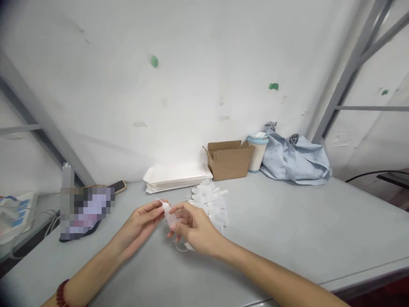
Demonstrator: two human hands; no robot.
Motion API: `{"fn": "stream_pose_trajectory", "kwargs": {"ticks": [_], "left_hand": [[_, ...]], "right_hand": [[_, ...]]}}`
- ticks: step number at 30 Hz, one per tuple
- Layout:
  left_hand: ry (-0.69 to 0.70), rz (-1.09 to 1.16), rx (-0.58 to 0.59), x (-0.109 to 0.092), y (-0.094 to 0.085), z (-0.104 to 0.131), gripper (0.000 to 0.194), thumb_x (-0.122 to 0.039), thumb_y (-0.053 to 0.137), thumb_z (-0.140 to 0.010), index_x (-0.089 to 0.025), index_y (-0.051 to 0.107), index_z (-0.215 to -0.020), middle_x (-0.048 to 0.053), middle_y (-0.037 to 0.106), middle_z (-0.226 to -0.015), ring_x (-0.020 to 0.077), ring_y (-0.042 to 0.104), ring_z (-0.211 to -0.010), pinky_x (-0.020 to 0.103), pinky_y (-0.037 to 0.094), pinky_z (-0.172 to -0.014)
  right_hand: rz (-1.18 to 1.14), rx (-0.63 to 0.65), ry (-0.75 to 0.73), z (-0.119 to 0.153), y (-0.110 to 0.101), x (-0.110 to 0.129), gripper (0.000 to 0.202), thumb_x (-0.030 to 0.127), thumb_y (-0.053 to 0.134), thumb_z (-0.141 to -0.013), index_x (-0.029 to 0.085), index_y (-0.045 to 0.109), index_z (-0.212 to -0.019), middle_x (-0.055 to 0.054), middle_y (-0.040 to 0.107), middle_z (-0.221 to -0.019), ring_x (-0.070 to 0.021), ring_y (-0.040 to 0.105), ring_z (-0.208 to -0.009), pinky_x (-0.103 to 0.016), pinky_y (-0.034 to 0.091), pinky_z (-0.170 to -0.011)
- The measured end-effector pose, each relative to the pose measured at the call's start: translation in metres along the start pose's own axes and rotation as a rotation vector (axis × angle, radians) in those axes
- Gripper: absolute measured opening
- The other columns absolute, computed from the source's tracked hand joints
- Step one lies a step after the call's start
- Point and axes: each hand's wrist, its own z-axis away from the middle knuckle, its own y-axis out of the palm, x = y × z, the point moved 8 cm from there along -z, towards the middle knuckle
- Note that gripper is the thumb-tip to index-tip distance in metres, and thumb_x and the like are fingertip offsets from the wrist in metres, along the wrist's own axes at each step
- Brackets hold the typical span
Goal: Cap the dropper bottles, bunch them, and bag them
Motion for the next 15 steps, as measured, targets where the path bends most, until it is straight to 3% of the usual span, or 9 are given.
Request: {"fn": "stream_pose_trajectory", "kwargs": {"ticks": [5, 10, 15], "left_hand": [[-0.01, -0.041, 0.105, -0.004, 0.006, 0.001, 0.014, -0.024, 0.072, -0.072, -0.015, 0.069, -0.082, 0.003, 0.063, -0.077, 0.0138, 0.055, -0.068, 0.028, 0.043, -0.075], [0.003, -0.073, 0.073, -0.006, 0.004, 0.001, 0.013, -0.024, 0.072, -0.072, -0.015, 0.069, -0.082, 0.003, 0.063, -0.079, 0.0147, 0.055, -0.074, 0.027, 0.042, -0.073], [0.014, -0.111, -0.013, -0.007, -0.002, 0.002, 0.017, -0.03, 0.075, -0.068, -0.014, 0.07, -0.074, 0.002, 0.062, -0.068, 0.0148, 0.054, -0.068, 0.027, 0.042, -0.072]], "right_hand": [[-0.272, 0.076, 0.112, -0.001, 0.003, -0.002, 0.026, 0.032, 0.069, -0.074, 0.016, 0.049, -0.082, -0.006, 0.066, -0.086, -0.0125, 0.063, -0.065, -0.025, 0.044, -0.06], [-0.458, 0.095, 0.202, 0.0, 0.006, -0.003, 0.026, 0.026, 0.071, -0.071, 0.016, 0.048, -0.079, -0.009, 0.069, -0.087, -0.0142, 0.065, -0.069, -0.023, 0.042, -0.061], [-0.501, 0.093, 0.242, -0.001, 0.005, -0.011, 0.025, 0.024, 0.071, -0.071, 0.016, 0.048, -0.077, -0.008, 0.068, -0.083, -0.0135, 0.064, -0.069, -0.024, 0.042, -0.063]]}}
